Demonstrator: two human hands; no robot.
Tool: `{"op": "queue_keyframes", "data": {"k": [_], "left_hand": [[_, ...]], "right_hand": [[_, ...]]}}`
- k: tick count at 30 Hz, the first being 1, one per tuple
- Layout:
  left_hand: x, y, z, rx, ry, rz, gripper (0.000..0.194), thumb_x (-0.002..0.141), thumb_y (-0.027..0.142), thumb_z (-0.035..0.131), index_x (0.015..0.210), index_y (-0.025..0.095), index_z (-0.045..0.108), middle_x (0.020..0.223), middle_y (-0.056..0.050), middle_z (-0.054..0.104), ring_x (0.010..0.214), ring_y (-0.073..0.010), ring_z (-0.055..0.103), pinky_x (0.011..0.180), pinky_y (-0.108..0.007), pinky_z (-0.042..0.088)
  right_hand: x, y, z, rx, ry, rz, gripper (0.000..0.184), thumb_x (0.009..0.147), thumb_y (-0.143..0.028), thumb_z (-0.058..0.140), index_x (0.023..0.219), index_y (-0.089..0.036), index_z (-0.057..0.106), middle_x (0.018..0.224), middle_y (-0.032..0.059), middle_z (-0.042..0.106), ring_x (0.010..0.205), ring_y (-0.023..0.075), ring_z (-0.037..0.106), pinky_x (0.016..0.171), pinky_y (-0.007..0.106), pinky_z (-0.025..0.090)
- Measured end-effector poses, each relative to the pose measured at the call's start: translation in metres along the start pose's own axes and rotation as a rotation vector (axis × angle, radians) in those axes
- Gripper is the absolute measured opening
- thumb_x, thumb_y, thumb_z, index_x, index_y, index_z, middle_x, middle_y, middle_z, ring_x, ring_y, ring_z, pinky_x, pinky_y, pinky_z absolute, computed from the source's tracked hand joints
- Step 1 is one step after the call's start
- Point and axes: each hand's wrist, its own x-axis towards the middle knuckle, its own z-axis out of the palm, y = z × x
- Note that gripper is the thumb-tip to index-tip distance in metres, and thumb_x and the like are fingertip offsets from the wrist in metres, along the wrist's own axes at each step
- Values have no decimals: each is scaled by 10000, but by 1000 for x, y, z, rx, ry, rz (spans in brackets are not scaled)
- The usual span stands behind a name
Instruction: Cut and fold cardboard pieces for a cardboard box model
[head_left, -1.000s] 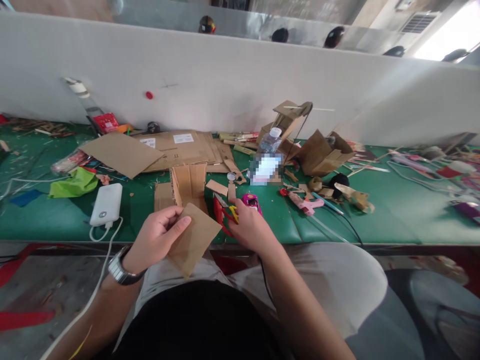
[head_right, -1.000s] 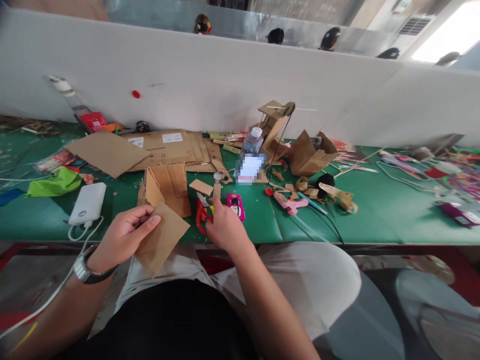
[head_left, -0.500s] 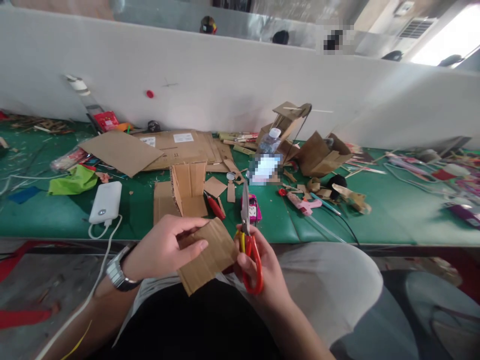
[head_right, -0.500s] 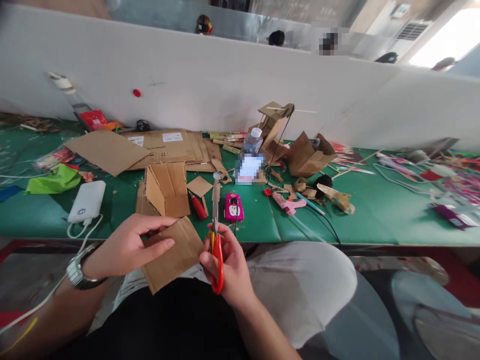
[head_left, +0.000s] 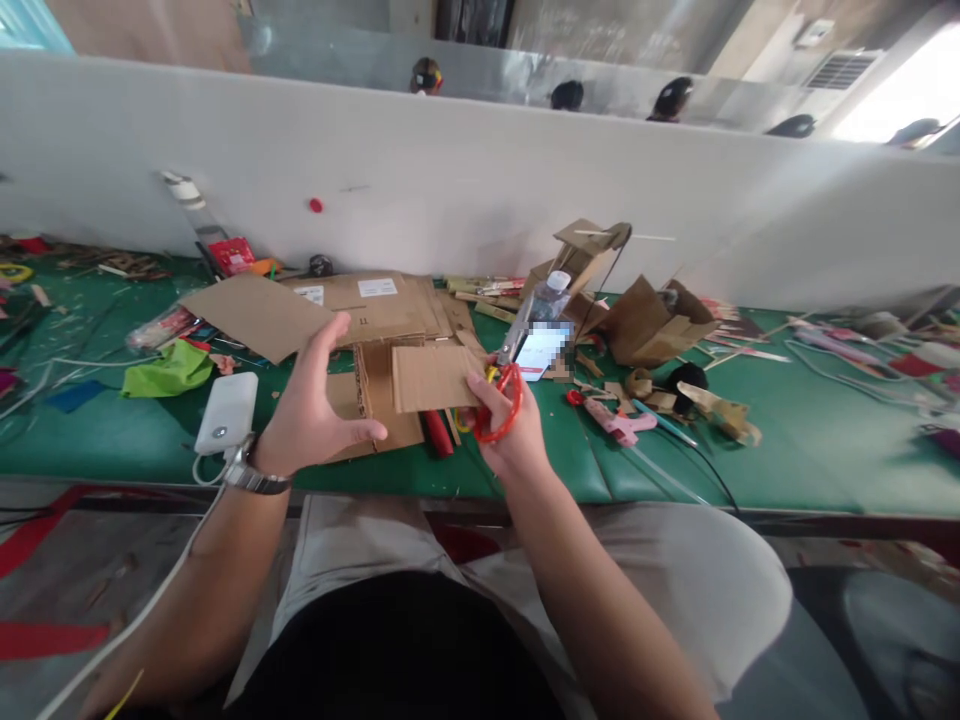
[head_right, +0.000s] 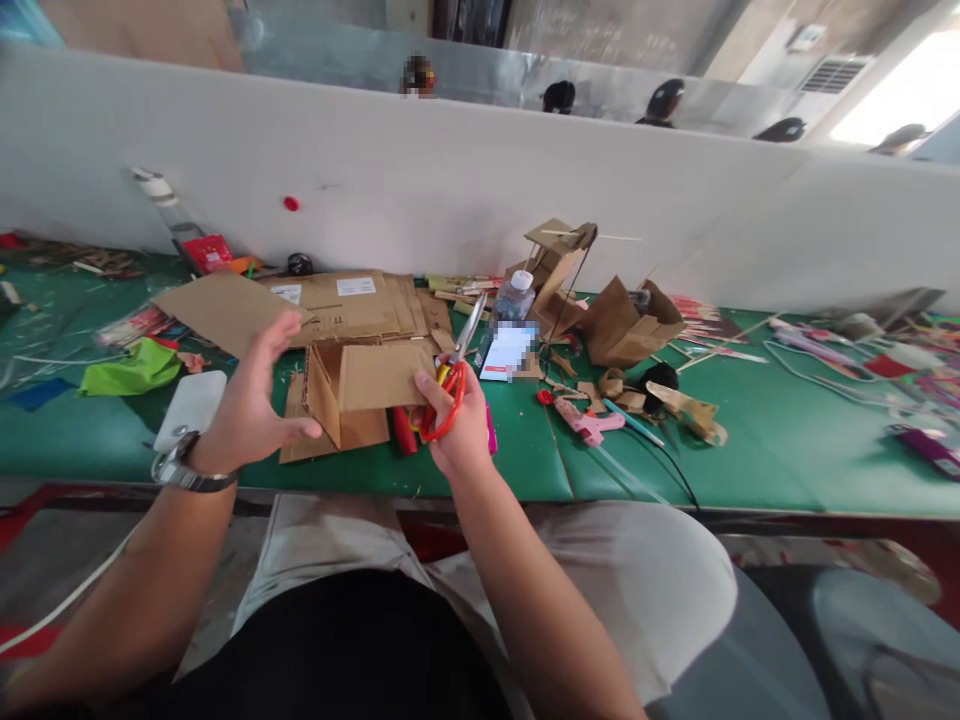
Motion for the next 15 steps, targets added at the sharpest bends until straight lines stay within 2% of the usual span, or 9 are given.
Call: {"op": "queue_keyframes", "data": {"k": [2,5,9,15], "left_hand": [[3,-13,5,-50,-59,-15,1334,612,774,907,1679,224,325,1710,-229,393,1563,-455,417,1289,-638,357],[2,-21,10,-126,-102,-64,1217,674,676,932,1654,223,368,1659,-228,472,1521,-438,489,1251,-627,424],[-1,-23,13,-121,-58,-90,1157,645,642,963,1594,212,459,1593,-224,548,1465,-440,552,1231,-629,450],[-1,-23,17,-121,-24,-90,1112,654,639,957,1565,208,487,1546,-221,580,1412,-429,595,1185,-608,499]], "right_hand": [[13,7,8,5,-19,25,599,604,-312,974,1049,-252,579,776,-82,616,519,83,567,367,176,444],[20,16,18,-5,-51,50,625,581,-322,989,1058,-247,592,787,-89,605,510,76,568,357,172,436],[21,21,24,-15,-89,51,616,600,-324,987,1063,-256,585,789,-100,570,495,64,544,355,172,434],[22,22,23,-20,-90,31,598,628,-325,981,1078,-259,593,801,-92,561,525,66,533,367,167,449]]}}
